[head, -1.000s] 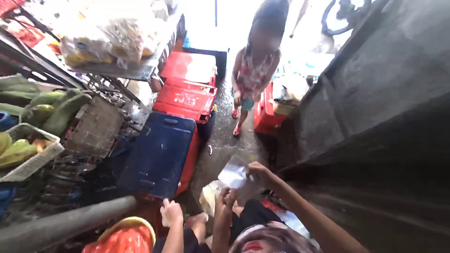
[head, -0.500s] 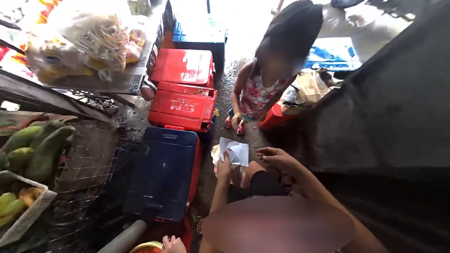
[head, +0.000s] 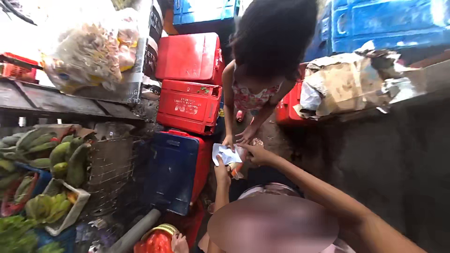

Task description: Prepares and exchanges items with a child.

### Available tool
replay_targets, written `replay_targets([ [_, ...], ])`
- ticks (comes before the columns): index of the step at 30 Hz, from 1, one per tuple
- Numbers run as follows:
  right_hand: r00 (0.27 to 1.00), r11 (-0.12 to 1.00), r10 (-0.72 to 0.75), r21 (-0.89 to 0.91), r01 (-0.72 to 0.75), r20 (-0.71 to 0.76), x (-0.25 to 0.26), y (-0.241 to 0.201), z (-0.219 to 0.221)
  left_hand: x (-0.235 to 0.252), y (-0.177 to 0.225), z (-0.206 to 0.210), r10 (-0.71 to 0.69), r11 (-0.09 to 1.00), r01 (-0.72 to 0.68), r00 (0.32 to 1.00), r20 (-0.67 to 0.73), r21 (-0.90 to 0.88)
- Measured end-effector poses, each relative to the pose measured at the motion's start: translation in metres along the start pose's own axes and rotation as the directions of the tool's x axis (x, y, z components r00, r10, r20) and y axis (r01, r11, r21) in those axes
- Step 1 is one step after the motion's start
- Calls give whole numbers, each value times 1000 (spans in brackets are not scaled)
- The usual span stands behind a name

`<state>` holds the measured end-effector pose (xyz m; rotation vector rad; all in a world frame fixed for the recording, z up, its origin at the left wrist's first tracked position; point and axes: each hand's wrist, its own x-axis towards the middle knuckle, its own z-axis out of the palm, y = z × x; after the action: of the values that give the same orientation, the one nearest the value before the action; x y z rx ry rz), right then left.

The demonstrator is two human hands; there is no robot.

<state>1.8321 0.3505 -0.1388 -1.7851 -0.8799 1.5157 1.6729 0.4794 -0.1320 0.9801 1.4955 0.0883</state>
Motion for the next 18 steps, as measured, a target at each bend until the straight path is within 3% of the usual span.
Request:
replay_targets([
  [8, 934, 980, 101, -193, -35, 344, 28, 9, -35, -12, -9, 34, 2, 997, -1, 1000, 3, -83],
  [13, 906, 984, 57, -177, 20, 419, 33, 23, -34, -11, -10, 53, -41, 993, 46, 998, 51, -109],
  [18, 926, 984, 95, -174, -32, 366, 11, 20, -26, -9, -24, 68, -20, 996, 17, 999, -39, -87],
])
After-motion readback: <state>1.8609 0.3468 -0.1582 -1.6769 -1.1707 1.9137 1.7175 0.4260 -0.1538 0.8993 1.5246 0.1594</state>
